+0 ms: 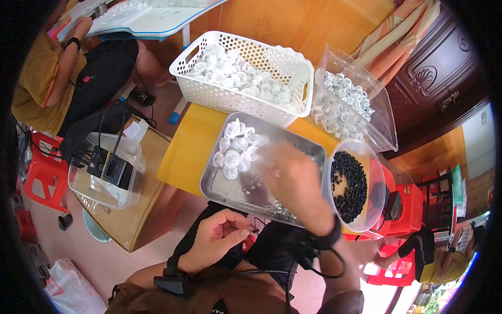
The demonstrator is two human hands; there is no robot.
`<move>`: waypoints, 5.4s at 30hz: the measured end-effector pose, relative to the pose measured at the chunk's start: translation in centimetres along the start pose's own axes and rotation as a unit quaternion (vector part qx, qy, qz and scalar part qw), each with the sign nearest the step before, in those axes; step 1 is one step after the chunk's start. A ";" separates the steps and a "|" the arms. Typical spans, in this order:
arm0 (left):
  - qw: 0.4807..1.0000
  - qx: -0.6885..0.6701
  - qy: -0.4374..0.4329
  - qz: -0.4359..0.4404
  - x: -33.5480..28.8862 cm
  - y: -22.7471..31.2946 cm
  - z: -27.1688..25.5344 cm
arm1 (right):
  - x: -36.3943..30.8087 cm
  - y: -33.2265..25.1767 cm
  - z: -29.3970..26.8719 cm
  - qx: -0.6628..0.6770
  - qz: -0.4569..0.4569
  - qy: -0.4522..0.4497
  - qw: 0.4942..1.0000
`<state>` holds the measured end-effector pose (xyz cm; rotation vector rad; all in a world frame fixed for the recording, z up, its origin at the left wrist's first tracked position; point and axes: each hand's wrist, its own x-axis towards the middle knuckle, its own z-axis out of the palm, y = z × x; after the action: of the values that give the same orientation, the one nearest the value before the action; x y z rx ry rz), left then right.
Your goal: Assembling small white plastic components by inserting black pins or beads into them.
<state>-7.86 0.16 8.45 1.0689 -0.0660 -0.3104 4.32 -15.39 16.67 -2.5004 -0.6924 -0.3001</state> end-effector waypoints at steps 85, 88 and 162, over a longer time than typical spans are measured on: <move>0.948 -0.183 -0.117 -0.234 -0.8 -0.3 3.0 | -12.9 -1.5 -2.0 0.233 -0.148 0.057 0.959; 0.943 -0.196 -0.125 -0.239 -0.9 -0.5 3.1 | -12.9 -1.4 -1.9 0.215 -0.160 0.062 0.961; 0.988 0.139 -0.065 -0.024 -1.7 -0.1 3.7 | -17.0 -1.5 -1.9 0.191 0.058 0.056 0.978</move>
<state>-10.28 -2.59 10.30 1.3271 -0.2056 -0.4237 -10.93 -22.37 13.11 -2.1303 -0.5028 -0.2374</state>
